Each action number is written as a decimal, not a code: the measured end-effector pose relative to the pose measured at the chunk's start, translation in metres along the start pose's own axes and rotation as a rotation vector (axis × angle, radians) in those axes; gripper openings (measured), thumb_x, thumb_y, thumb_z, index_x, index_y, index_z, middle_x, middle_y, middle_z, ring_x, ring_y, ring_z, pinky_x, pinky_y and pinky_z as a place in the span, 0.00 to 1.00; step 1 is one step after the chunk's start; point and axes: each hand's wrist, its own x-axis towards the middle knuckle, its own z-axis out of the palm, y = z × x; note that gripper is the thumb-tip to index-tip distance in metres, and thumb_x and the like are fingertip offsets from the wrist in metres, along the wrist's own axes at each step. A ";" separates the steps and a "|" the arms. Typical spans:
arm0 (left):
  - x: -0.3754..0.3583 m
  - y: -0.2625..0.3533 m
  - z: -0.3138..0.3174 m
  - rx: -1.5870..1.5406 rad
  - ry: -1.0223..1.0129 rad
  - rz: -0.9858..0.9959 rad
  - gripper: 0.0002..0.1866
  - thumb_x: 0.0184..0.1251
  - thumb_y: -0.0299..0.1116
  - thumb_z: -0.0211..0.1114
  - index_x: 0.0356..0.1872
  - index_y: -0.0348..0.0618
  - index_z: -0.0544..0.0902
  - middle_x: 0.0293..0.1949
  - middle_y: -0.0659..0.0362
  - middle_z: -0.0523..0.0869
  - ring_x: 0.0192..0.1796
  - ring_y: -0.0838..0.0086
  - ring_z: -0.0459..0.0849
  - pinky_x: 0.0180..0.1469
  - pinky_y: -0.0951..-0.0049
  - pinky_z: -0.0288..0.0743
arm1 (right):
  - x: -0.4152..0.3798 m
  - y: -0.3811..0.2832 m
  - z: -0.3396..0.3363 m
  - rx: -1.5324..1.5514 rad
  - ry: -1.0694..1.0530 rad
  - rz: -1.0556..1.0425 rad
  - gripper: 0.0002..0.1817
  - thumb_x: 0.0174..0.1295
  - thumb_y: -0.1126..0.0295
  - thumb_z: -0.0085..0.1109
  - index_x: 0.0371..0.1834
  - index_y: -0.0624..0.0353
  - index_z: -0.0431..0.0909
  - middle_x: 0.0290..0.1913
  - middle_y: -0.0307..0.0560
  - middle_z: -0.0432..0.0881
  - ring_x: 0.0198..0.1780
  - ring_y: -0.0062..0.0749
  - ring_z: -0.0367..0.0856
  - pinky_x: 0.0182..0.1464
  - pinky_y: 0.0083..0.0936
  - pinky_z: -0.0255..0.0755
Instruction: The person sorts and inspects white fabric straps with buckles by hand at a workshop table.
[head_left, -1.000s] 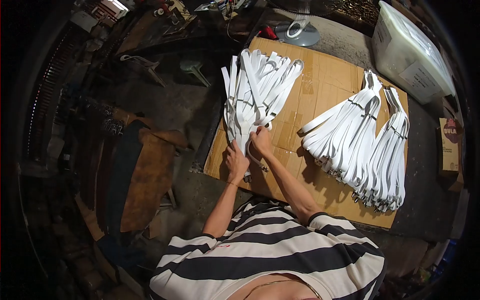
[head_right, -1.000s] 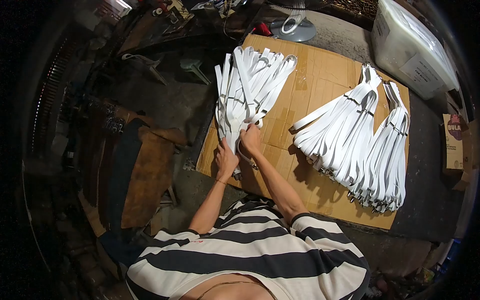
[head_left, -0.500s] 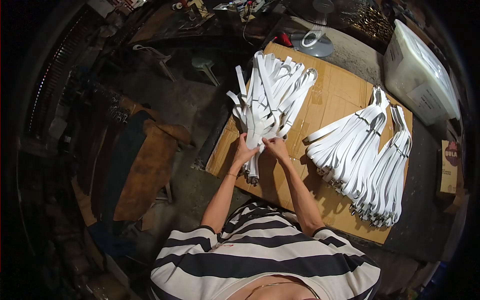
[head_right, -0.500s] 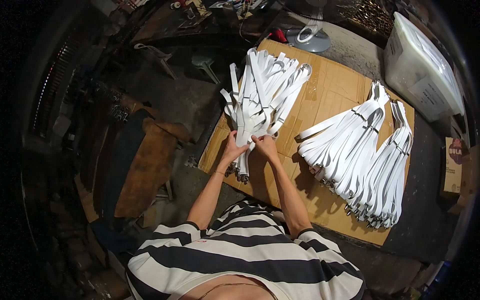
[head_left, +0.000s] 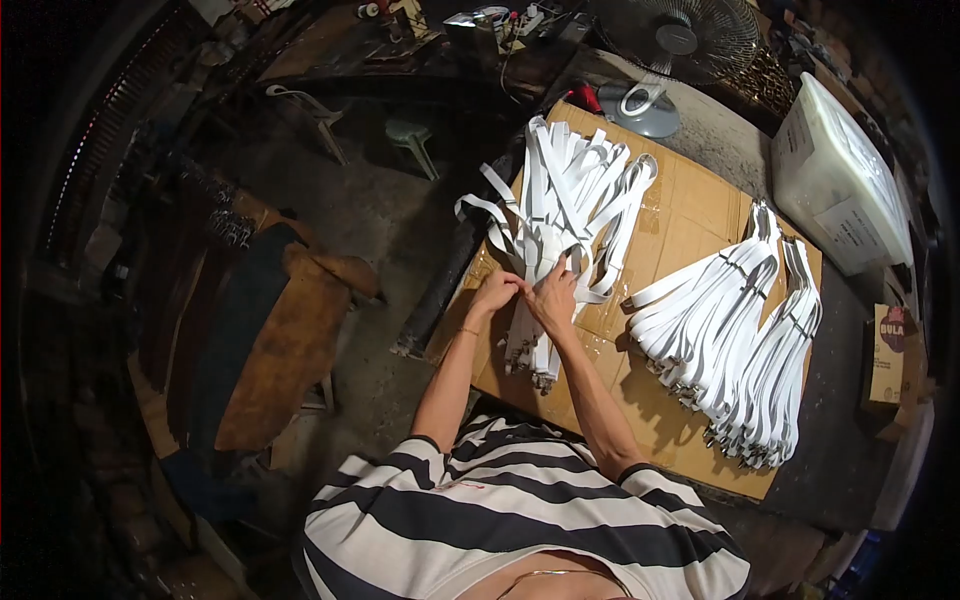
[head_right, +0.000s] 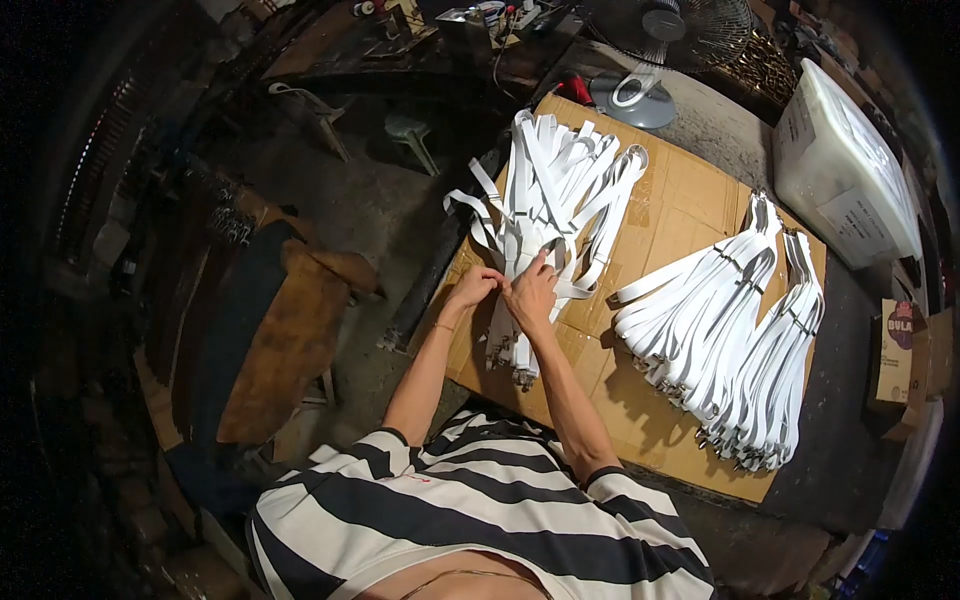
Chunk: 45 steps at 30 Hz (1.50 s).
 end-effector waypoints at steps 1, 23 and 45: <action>0.007 0.004 -0.010 0.013 0.150 -0.086 0.10 0.54 0.28 0.56 0.33 0.35 0.83 0.27 0.54 0.85 0.34 0.71 0.83 0.40 0.72 0.74 | 0.001 0.001 0.006 -0.034 -0.030 0.030 0.46 0.49 0.54 0.68 0.63 0.70 0.54 0.49 0.64 0.67 0.51 0.59 0.70 0.45 0.46 0.71; 0.191 0.020 -0.086 -1.399 0.159 -0.016 0.08 0.58 0.20 0.57 0.37 0.44 0.77 0.37 0.60 0.82 0.40 0.70 0.81 0.44 0.69 0.77 | -0.001 0.009 0.037 -0.068 0.090 0.174 0.31 0.45 0.63 0.70 0.49 0.65 0.66 0.50 0.62 0.69 0.51 0.59 0.70 0.49 0.47 0.67; 0.151 0.045 -0.083 -0.618 0.178 0.092 0.30 0.49 0.10 0.49 0.60 0.33 0.66 0.53 0.51 0.79 0.45 0.67 0.84 0.46 0.74 0.75 | 0.070 -0.091 0.012 -0.163 0.188 -0.190 0.09 0.51 0.67 0.63 0.34 0.58 0.80 0.43 0.49 0.74 0.46 0.46 0.68 0.44 0.40 0.64</action>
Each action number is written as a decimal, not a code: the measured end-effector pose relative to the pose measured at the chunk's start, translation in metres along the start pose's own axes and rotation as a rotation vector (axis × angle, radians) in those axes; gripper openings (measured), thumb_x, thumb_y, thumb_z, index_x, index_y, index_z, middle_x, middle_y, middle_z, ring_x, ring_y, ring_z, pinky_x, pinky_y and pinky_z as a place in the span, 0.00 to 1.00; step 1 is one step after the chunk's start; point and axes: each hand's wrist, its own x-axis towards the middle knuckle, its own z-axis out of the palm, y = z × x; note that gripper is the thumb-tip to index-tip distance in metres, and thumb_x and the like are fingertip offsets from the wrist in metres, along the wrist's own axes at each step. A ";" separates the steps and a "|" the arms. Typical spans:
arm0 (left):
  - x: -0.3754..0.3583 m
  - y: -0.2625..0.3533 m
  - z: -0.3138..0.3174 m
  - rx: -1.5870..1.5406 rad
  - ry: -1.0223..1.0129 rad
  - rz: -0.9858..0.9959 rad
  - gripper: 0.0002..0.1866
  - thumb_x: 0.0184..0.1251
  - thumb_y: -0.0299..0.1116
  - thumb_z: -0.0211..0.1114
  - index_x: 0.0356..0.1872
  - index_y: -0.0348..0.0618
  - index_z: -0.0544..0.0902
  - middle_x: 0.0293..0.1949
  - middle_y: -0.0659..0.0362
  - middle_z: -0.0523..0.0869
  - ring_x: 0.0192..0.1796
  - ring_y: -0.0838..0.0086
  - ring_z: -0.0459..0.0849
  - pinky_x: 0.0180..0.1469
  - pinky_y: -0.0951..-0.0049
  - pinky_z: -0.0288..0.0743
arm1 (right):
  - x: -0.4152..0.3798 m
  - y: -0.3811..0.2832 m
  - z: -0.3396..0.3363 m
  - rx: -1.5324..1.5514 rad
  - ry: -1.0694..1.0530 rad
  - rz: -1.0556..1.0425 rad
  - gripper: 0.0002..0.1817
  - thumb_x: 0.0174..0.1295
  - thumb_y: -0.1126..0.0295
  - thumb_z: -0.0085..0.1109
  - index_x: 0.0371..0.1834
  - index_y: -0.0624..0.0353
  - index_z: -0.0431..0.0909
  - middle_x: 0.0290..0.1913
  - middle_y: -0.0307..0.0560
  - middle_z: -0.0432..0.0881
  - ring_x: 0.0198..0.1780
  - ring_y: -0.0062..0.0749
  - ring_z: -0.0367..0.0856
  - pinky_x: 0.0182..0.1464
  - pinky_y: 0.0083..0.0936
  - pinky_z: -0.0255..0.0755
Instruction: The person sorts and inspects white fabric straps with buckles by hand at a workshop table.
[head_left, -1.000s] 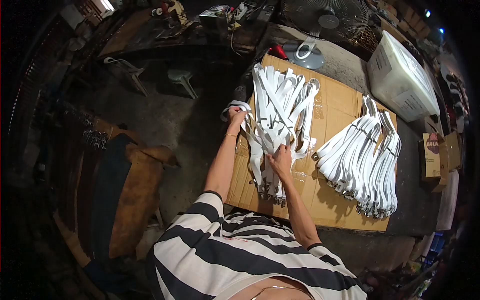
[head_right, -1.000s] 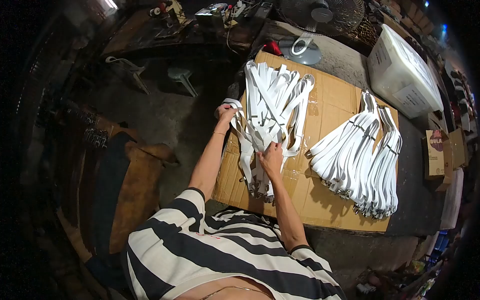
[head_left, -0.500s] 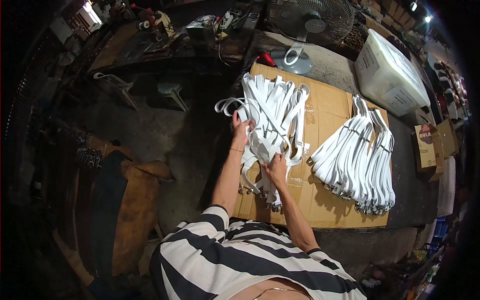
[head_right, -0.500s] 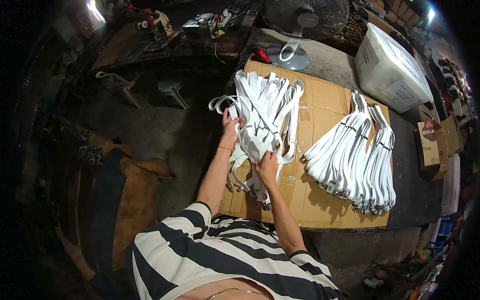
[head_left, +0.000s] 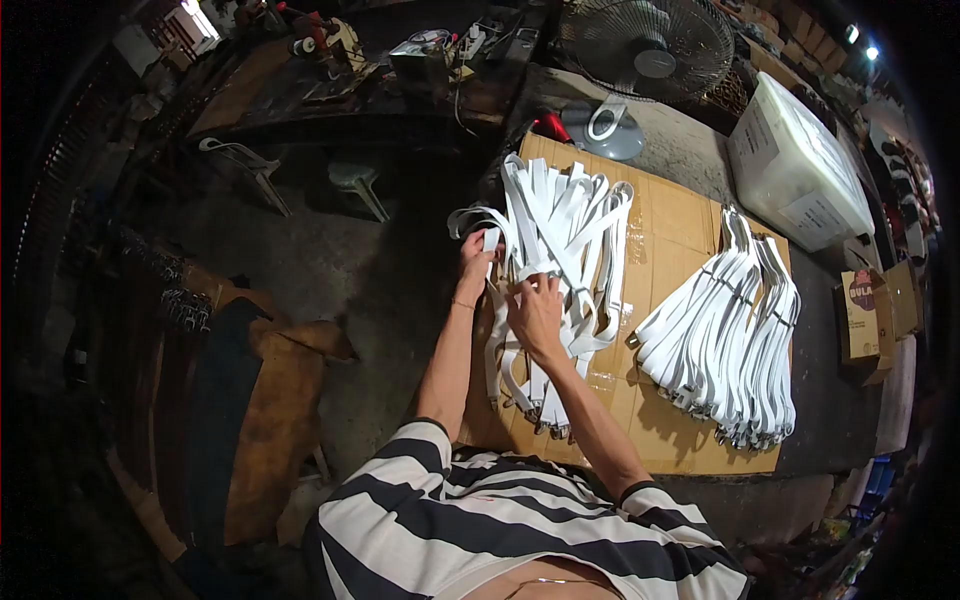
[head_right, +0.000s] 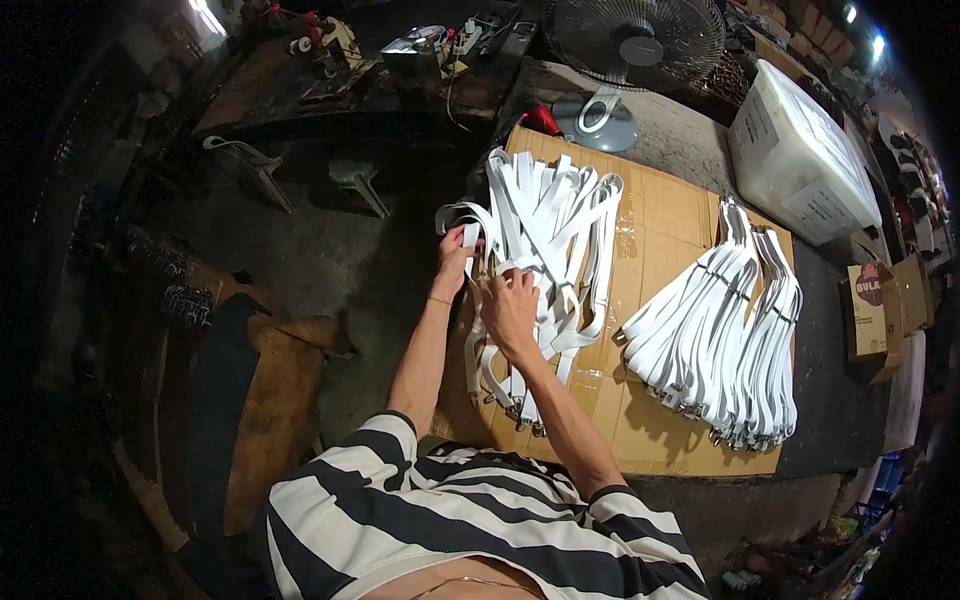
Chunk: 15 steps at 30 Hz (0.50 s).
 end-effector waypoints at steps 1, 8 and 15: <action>-0.004 0.008 0.004 0.031 0.008 -0.034 0.30 0.50 0.10 0.50 0.60 0.35 0.66 0.53 0.52 0.80 0.45 0.69 0.84 0.43 0.74 0.75 | 0.011 0.005 0.003 -0.023 0.021 0.013 0.08 0.51 0.67 0.63 0.32 0.57 0.81 0.43 0.49 0.74 0.47 0.46 0.68 0.44 0.40 0.64; 0.017 -0.065 0.007 0.308 0.206 0.282 0.19 0.61 0.28 0.57 0.54 0.37 0.72 0.47 0.54 0.83 0.47 0.70 0.82 0.49 0.72 0.75 | 0.128 0.059 0.074 0.238 -0.395 0.236 0.30 0.57 0.45 0.57 0.29 0.69 0.81 0.27 0.64 0.81 0.34 0.61 0.82 0.39 0.43 0.75; -0.040 -0.004 0.005 0.634 0.128 0.224 0.21 0.55 0.35 0.67 0.50 0.40 0.78 0.49 0.49 0.82 0.50 0.59 0.81 0.53 0.64 0.74 | 0.157 0.046 0.084 -0.108 -0.608 0.183 0.32 0.43 0.44 0.68 0.35 0.66 0.79 0.38 0.61 0.83 0.43 0.51 0.83 0.43 0.40 0.76</action>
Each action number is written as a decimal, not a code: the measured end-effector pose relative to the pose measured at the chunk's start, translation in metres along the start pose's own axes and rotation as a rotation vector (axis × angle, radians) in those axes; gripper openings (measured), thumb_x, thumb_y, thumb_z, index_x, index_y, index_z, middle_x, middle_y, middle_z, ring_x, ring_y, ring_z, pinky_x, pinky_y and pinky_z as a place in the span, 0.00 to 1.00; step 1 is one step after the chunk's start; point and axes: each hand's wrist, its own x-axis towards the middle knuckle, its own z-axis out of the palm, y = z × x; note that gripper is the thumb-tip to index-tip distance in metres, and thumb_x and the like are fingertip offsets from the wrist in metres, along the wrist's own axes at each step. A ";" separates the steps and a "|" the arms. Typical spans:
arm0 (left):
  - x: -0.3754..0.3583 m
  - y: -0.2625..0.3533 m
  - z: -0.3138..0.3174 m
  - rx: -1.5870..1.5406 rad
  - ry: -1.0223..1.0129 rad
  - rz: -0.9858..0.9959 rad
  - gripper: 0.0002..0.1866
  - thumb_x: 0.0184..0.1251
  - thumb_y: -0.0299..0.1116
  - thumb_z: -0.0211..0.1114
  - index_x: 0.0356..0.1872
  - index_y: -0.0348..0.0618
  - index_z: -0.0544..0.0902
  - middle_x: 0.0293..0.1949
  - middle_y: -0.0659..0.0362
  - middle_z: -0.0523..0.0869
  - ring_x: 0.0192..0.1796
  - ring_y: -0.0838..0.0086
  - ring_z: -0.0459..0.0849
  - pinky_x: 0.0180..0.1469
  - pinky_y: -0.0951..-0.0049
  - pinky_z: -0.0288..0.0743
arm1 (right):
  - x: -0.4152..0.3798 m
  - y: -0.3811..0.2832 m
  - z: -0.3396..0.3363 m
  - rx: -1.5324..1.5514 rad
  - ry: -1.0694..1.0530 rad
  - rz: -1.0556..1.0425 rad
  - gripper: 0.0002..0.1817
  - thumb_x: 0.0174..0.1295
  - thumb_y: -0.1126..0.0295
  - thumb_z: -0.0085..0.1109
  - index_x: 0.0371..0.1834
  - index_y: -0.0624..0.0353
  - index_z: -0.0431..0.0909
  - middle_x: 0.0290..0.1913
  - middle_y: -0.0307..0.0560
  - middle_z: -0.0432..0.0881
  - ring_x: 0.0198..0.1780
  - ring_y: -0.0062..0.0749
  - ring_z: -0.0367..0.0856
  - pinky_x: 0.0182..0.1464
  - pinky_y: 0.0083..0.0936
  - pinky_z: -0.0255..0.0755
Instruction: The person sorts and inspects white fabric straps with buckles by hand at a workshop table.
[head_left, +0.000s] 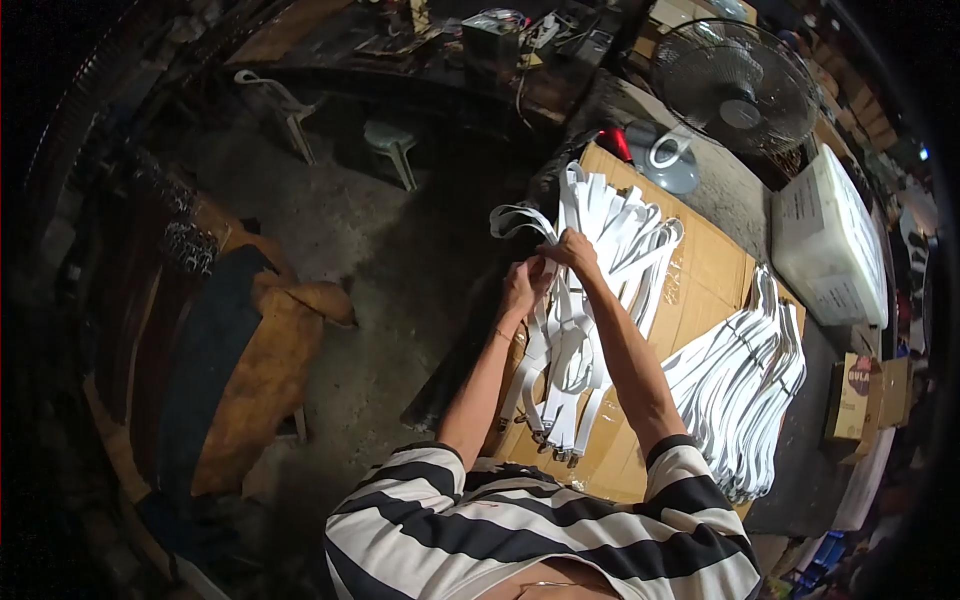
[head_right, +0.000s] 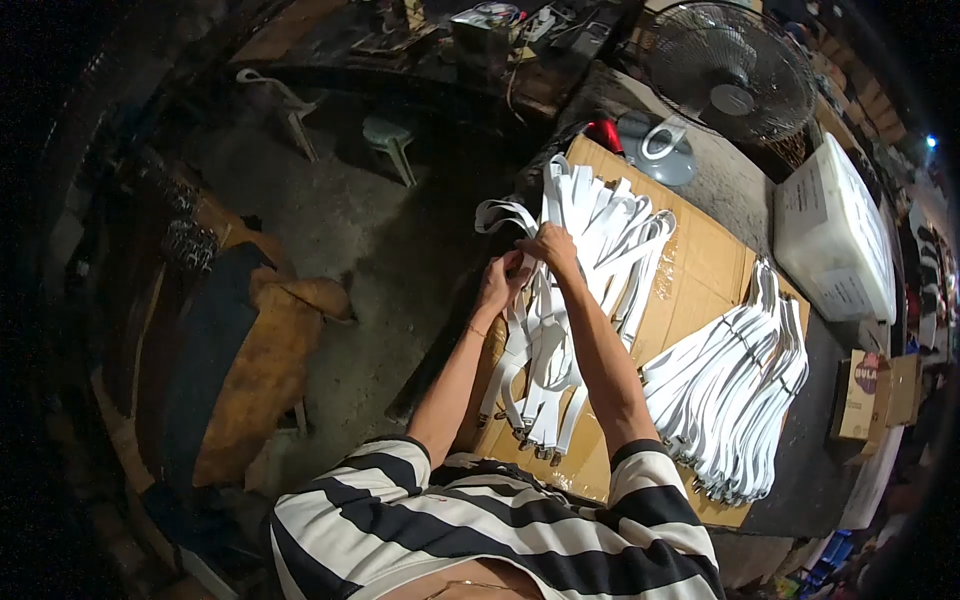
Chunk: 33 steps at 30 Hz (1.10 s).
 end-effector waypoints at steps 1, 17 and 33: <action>0.005 -0.021 0.000 -0.052 -0.041 -0.006 0.22 0.53 0.41 0.69 0.48 0.42 0.80 0.50 0.51 0.81 0.50 0.58 0.79 0.53 0.62 0.73 | 0.007 0.003 0.005 0.067 -0.131 0.029 0.33 0.42 0.44 0.69 0.36 0.67 0.79 0.38 0.62 0.83 0.44 0.51 0.83 0.43 0.40 0.76; -0.020 0.016 0.003 -0.109 0.025 -0.233 0.27 0.61 0.51 0.60 0.49 0.36 0.77 0.46 0.41 0.81 0.47 0.53 0.82 0.49 0.61 0.74 | -0.009 0.056 -0.029 1.528 -0.367 -0.150 0.10 0.62 0.76 0.54 0.47 0.63 0.75 0.31 0.35 0.80 0.29 0.17 0.77 0.34 0.17 0.76; 0.004 0.026 0.045 -0.763 -0.215 -0.208 0.16 0.64 0.24 0.55 0.54 0.37 0.75 0.43 0.59 0.81 0.40 0.78 0.79 0.44 0.80 0.75 | -0.180 0.138 0.032 1.835 -0.224 0.252 0.20 0.59 0.75 0.57 0.55 0.67 0.71 0.44 0.45 0.80 0.44 0.29 0.79 0.47 0.27 0.74</action>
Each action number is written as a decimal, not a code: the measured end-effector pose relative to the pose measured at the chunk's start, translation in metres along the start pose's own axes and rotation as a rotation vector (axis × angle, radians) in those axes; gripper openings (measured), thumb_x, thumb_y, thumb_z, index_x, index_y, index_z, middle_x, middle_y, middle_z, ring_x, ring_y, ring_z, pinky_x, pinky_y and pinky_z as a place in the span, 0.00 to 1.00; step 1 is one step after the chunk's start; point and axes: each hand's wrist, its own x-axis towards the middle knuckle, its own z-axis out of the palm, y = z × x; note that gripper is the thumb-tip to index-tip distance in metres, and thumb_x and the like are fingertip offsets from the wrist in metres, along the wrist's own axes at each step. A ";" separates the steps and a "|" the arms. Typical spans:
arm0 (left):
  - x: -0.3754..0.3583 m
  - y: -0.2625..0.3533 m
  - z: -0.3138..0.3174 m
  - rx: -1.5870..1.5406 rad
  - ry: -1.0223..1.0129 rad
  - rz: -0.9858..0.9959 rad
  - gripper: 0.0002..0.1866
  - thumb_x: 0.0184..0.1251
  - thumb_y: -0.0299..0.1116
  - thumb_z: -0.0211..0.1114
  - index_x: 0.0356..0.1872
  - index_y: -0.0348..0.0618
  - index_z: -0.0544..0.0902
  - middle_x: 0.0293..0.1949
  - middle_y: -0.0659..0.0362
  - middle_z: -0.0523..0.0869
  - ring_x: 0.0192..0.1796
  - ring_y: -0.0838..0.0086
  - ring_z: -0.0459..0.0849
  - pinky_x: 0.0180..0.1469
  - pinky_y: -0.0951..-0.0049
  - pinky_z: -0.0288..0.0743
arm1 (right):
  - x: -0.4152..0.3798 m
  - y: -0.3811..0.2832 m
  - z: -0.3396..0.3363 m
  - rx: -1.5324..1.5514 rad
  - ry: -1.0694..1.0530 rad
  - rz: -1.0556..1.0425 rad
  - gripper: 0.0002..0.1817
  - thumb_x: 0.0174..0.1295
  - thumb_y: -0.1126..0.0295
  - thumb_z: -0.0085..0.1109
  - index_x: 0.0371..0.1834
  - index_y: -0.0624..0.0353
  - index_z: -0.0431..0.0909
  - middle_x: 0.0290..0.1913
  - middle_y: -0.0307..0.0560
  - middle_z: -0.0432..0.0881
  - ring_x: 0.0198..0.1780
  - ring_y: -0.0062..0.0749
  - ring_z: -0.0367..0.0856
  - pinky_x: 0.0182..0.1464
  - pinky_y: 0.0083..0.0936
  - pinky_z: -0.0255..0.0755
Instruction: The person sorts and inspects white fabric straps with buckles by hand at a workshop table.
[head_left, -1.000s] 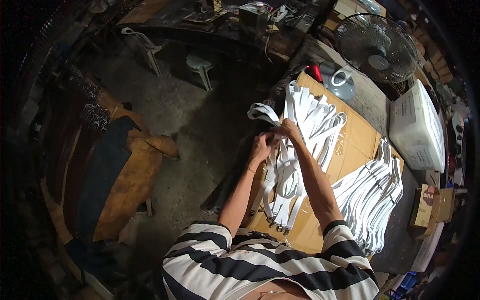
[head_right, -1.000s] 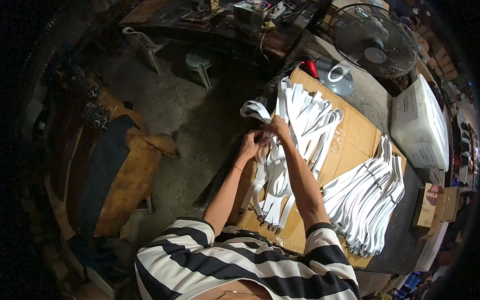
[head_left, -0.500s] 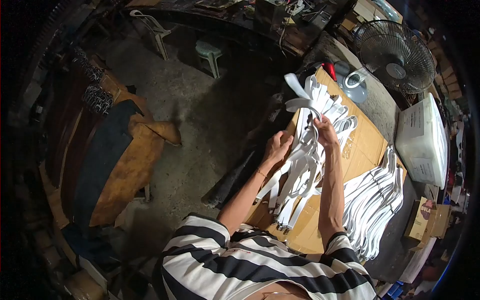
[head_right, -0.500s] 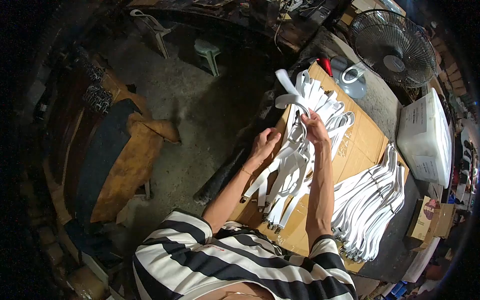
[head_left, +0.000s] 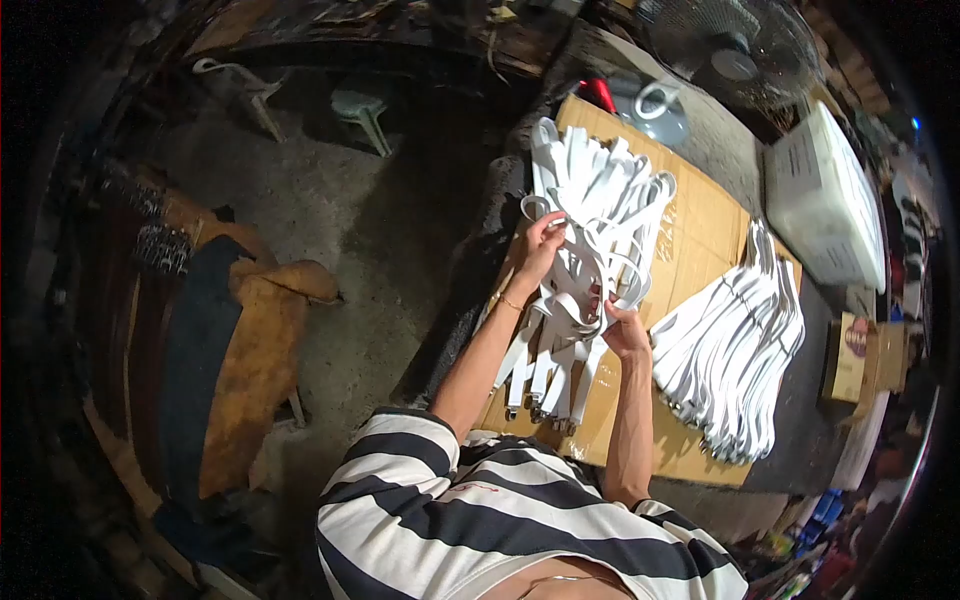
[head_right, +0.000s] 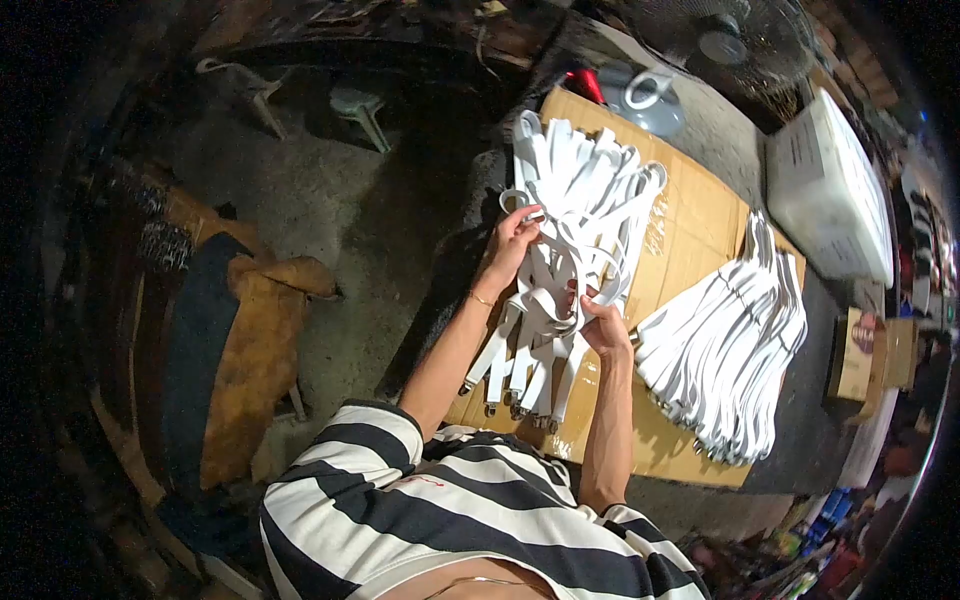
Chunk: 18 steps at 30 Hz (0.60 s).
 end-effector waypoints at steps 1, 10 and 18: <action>0.001 -0.007 0.006 -0.070 0.044 0.036 0.15 0.65 0.26 0.57 0.52 0.36 0.77 0.41 0.59 0.82 0.37 0.80 0.79 0.42 0.80 0.74 | -0.012 0.002 0.005 0.018 0.047 0.015 0.20 0.59 0.75 0.57 0.56 0.67 0.71 0.44 0.45 0.80 0.44 0.28 0.79 0.47 0.26 0.74; -0.010 -0.003 -0.012 0.800 0.176 0.349 0.10 0.60 0.32 0.60 0.37 0.35 0.79 0.37 0.48 0.80 0.42 0.56 0.79 0.47 0.62 0.72 | -0.034 0.048 -0.001 -0.025 0.204 0.033 0.23 0.58 0.72 0.62 0.56 0.60 0.68 0.41 0.39 0.79 0.37 0.21 0.76 0.30 0.21 0.66; -0.129 0.003 -0.029 0.918 -0.105 -0.101 0.28 0.61 0.45 0.63 0.55 0.34 0.70 0.52 0.43 0.76 0.55 0.53 0.75 0.56 0.61 0.67 | -0.040 0.035 0.034 -0.332 0.547 -0.174 0.24 0.52 0.72 0.67 0.49 0.60 0.66 0.39 0.43 0.76 0.40 0.27 0.75 0.35 0.26 0.69</action>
